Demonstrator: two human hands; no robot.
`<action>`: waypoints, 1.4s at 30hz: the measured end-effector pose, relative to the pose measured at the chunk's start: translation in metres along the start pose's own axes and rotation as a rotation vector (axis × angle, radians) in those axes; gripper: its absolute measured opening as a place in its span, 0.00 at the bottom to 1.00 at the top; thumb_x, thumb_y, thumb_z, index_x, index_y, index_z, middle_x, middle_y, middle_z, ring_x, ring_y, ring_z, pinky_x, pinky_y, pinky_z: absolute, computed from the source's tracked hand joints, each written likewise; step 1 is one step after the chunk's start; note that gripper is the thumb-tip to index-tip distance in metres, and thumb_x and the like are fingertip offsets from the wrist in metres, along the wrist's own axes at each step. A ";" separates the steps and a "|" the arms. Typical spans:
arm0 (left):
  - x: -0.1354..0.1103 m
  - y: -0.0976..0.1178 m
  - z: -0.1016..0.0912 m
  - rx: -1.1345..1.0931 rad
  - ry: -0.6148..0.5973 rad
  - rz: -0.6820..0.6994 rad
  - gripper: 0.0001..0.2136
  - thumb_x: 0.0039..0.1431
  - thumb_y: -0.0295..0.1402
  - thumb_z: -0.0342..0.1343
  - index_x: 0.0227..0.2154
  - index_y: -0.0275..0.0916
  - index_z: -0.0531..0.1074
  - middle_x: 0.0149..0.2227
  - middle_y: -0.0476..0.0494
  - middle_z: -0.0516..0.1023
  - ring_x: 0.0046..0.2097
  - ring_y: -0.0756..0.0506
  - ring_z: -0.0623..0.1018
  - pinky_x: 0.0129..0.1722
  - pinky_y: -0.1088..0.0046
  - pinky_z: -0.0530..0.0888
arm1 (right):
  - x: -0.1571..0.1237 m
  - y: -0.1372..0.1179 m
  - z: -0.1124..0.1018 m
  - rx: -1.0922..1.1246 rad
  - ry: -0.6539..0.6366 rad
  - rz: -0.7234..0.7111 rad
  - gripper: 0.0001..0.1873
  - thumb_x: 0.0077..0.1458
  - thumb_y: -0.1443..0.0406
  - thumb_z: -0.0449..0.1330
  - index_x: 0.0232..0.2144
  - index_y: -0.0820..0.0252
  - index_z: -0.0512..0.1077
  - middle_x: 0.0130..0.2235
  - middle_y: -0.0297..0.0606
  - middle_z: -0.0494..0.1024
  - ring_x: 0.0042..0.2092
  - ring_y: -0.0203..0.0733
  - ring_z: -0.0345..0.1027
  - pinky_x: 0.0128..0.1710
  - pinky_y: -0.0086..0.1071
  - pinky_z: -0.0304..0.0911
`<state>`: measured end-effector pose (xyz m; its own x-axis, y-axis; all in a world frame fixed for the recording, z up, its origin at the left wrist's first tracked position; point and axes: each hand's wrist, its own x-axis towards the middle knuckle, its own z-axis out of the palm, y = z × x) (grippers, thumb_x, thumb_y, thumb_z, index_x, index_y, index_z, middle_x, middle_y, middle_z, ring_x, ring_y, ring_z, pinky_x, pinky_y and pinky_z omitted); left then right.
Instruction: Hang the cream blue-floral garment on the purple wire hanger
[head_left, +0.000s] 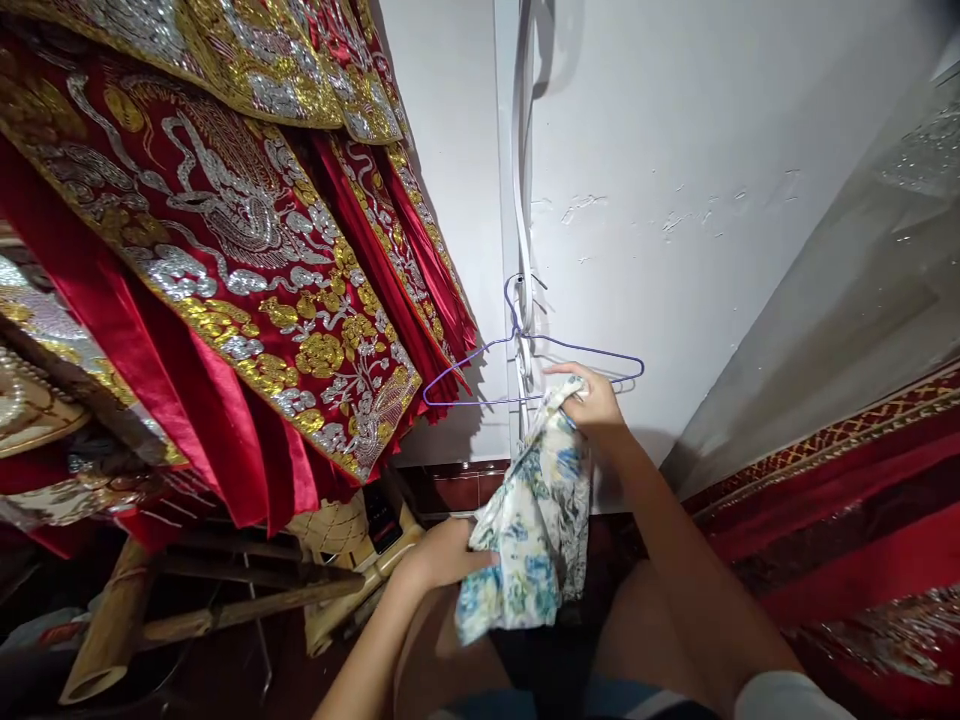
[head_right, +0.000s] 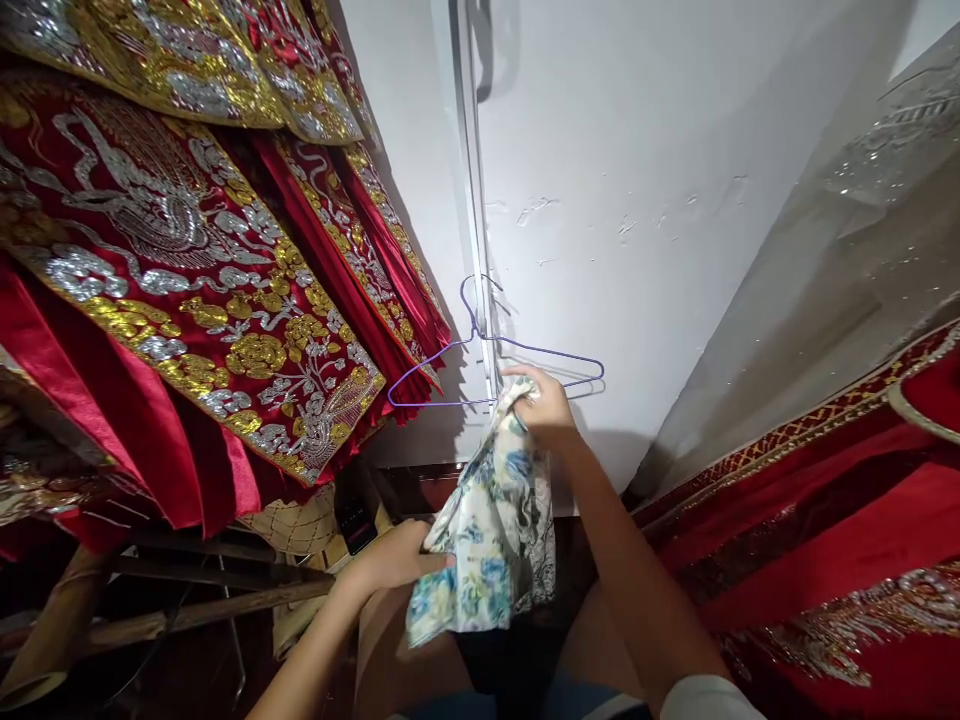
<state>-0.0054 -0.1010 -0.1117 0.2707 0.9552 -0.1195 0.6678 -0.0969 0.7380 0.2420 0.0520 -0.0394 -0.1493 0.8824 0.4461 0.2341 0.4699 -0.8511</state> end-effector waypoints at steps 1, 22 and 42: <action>-0.001 -0.003 -0.005 0.026 0.060 -0.012 0.12 0.51 0.42 0.64 0.20 0.41 0.73 0.21 0.48 0.76 0.25 0.43 0.75 0.28 0.73 0.68 | 0.005 0.008 0.002 -0.055 -0.003 0.038 0.17 0.42 0.67 0.56 0.36 0.59 0.76 0.35 0.38 0.78 0.33 0.42 0.67 0.35 0.32 0.61; 0.066 0.017 -0.098 0.225 0.610 -0.159 0.20 0.63 0.42 0.40 0.25 0.38 0.71 0.30 0.34 0.78 0.37 0.35 0.78 0.40 0.60 0.72 | -0.033 0.011 -0.021 -0.299 0.043 0.233 0.16 0.43 0.65 0.55 0.14 0.52 0.50 0.18 0.30 0.52 0.24 0.37 0.43 0.23 0.32 0.44; 0.082 0.045 -0.101 0.198 0.613 0.340 0.13 0.67 0.37 0.44 0.43 0.38 0.72 0.42 0.41 0.78 0.45 0.42 0.77 0.48 0.67 0.71 | -0.001 0.014 -0.098 -0.275 0.102 0.218 0.50 0.36 0.71 0.57 0.66 0.64 0.60 0.19 0.24 0.64 0.23 0.37 0.58 0.25 0.29 0.54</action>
<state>-0.0233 0.0016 -0.0214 0.0873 0.8424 0.5318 0.7448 -0.4097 0.5267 0.3402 0.0602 -0.0249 0.0255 0.9537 0.2996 0.5014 0.2471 -0.8292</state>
